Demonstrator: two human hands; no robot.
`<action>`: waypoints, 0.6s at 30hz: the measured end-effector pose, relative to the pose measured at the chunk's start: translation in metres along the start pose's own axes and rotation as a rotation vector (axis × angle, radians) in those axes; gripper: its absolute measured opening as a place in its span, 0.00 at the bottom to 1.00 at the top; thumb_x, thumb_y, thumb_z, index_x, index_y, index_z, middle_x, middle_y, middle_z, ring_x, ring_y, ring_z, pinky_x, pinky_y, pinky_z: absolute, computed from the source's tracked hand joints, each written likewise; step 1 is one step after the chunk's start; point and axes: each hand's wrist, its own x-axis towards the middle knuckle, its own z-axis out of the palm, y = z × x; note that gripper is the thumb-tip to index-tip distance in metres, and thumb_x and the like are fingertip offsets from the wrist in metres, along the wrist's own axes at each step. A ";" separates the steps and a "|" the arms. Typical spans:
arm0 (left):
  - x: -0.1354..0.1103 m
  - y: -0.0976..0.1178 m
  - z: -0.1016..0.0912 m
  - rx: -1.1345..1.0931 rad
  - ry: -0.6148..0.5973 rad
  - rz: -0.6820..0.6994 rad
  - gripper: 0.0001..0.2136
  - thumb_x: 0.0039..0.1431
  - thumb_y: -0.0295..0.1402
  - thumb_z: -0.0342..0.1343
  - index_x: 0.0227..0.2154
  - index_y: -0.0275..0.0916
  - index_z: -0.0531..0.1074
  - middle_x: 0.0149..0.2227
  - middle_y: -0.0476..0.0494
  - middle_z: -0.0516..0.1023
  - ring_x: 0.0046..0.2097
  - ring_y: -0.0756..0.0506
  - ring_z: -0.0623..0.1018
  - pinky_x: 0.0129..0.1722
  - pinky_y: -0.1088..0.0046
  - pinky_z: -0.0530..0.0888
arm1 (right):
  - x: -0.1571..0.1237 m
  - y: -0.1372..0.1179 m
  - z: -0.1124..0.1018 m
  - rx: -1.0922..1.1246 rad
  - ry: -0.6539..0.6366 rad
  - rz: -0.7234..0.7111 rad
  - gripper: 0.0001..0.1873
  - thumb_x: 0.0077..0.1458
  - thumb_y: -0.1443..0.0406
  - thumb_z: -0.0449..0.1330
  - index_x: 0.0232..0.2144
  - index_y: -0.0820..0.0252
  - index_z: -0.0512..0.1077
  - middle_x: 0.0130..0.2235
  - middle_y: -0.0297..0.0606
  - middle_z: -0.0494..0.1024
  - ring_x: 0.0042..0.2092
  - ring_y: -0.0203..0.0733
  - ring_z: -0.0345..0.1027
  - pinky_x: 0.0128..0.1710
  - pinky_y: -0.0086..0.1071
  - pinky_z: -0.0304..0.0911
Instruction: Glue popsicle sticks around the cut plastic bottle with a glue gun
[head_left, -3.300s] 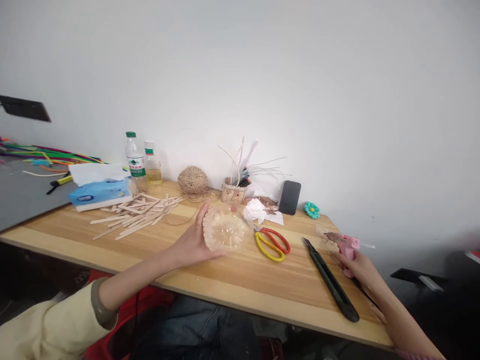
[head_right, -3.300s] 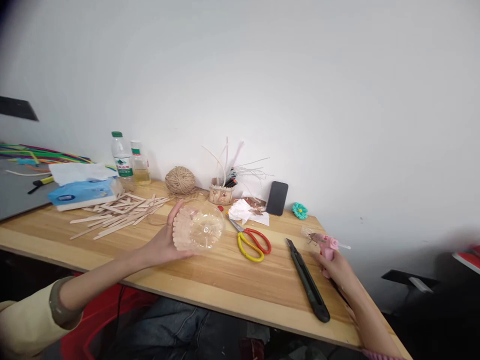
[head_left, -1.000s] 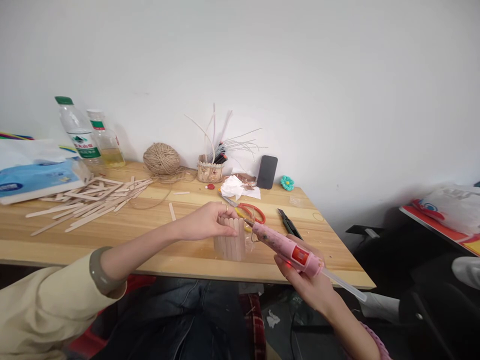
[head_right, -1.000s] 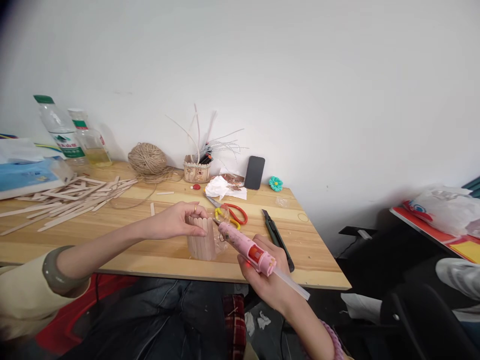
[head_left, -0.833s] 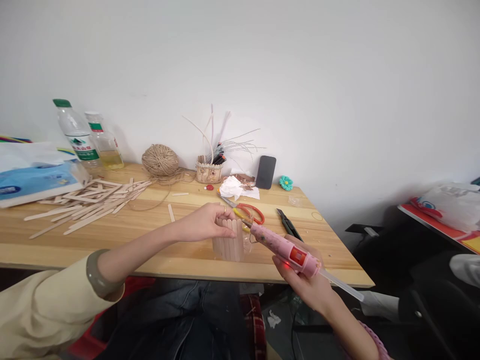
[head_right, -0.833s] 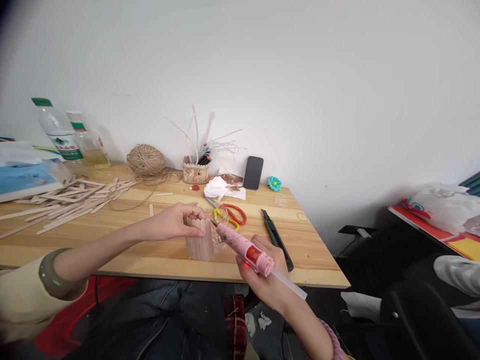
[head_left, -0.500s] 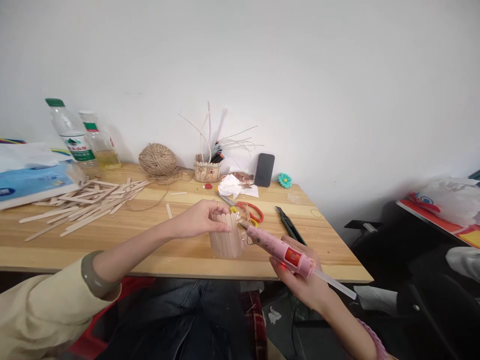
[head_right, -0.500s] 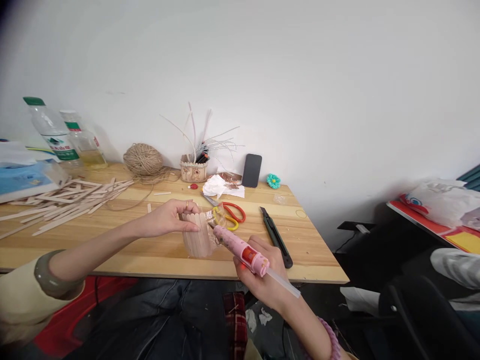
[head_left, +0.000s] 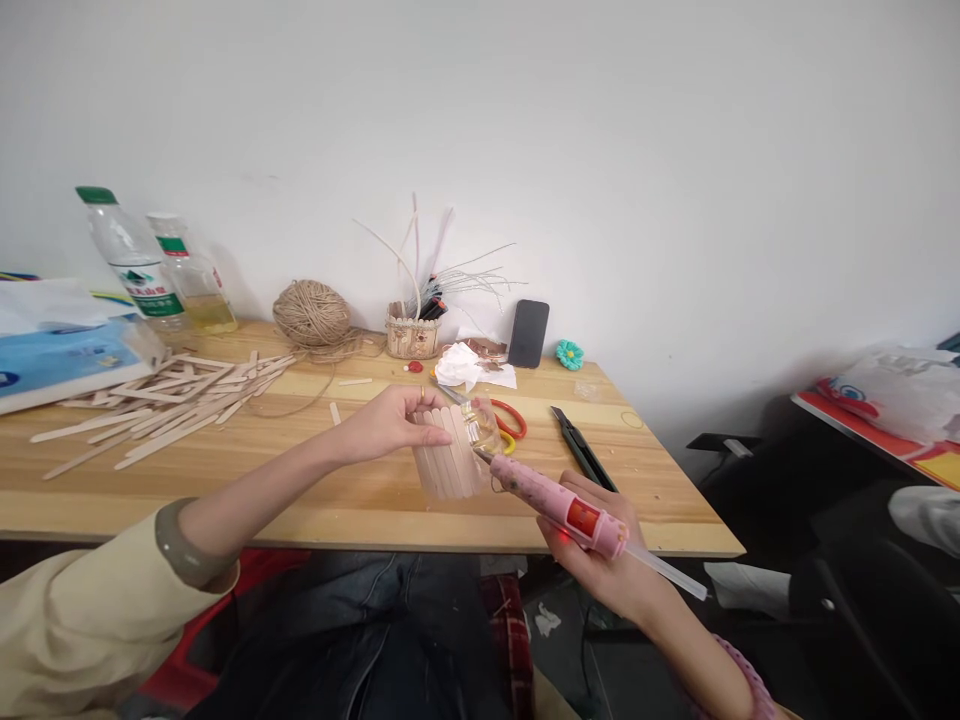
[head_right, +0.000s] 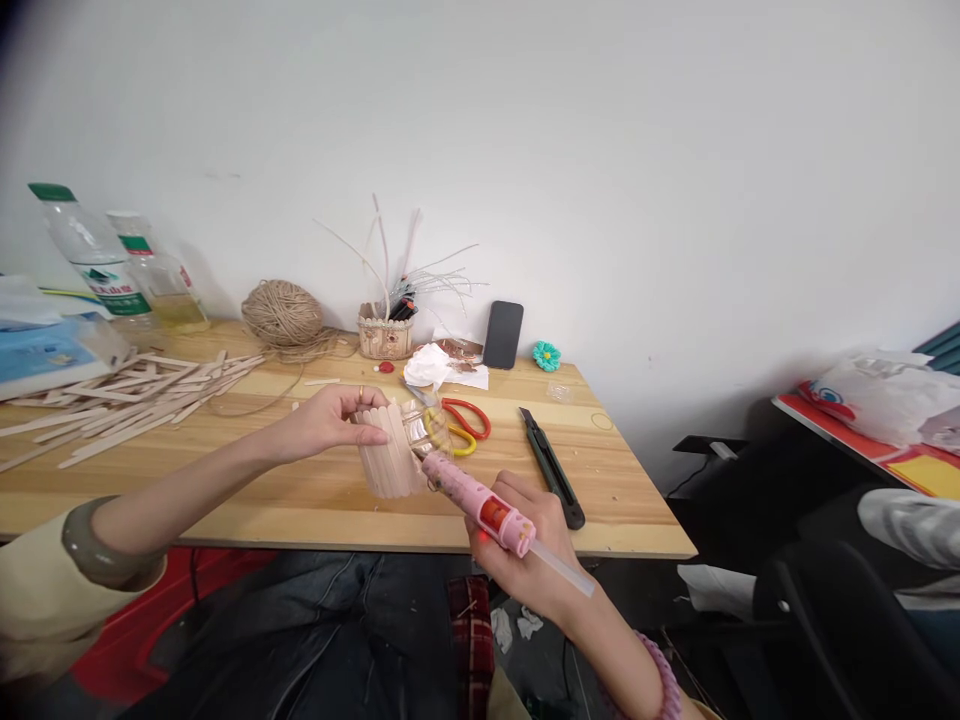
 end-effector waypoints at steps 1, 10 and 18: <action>0.000 0.000 -0.001 -0.004 0.004 -0.001 0.15 0.41 0.38 0.64 0.30 0.35 0.70 0.31 0.48 0.77 0.33 0.48 0.75 0.35 0.71 0.73 | 0.000 0.001 0.000 -0.016 -0.025 -0.017 0.11 0.53 0.65 0.52 0.32 0.60 0.74 0.22 0.34 0.68 0.23 0.36 0.61 0.22 0.29 0.58; -0.002 0.000 -0.009 -0.047 0.075 -0.011 0.17 0.40 0.40 0.66 0.29 0.34 0.69 0.28 0.50 0.75 0.30 0.50 0.74 0.33 0.73 0.71 | -0.002 0.001 0.000 -0.116 -0.047 -0.083 0.10 0.54 0.68 0.51 0.32 0.59 0.73 0.22 0.35 0.70 0.23 0.37 0.63 0.22 0.29 0.58; -0.001 0.000 -0.013 -0.111 0.111 -0.025 0.16 0.38 0.37 0.67 0.28 0.34 0.70 0.26 0.50 0.75 0.29 0.51 0.73 0.31 0.75 0.69 | -0.006 0.010 0.003 -0.095 -0.040 -0.109 0.12 0.52 0.70 0.51 0.37 0.57 0.73 0.23 0.35 0.72 0.23 0.37 0.63 0.21 0.30 0.60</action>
